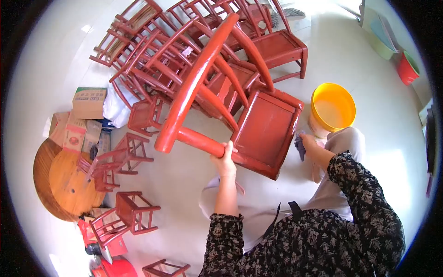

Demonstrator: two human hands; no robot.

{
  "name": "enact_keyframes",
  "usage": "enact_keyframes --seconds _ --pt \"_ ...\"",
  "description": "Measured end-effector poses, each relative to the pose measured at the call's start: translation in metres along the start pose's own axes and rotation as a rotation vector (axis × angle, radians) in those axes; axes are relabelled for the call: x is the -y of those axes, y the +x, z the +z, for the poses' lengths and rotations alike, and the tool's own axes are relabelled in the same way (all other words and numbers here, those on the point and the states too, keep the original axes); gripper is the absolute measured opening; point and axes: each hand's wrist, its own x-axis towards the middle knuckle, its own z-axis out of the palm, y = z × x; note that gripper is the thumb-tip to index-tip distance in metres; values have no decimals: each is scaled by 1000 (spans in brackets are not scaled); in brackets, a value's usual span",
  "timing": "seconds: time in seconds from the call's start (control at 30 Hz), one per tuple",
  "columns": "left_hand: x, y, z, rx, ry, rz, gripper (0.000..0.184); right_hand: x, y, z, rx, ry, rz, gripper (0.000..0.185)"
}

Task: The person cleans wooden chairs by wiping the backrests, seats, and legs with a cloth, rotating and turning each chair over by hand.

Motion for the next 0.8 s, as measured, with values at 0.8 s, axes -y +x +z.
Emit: enact_keyframes --seconds 0.8 --pt "-32 -51 12 -332 -170 -350 24 41 -21 -8 237 52 68 37"
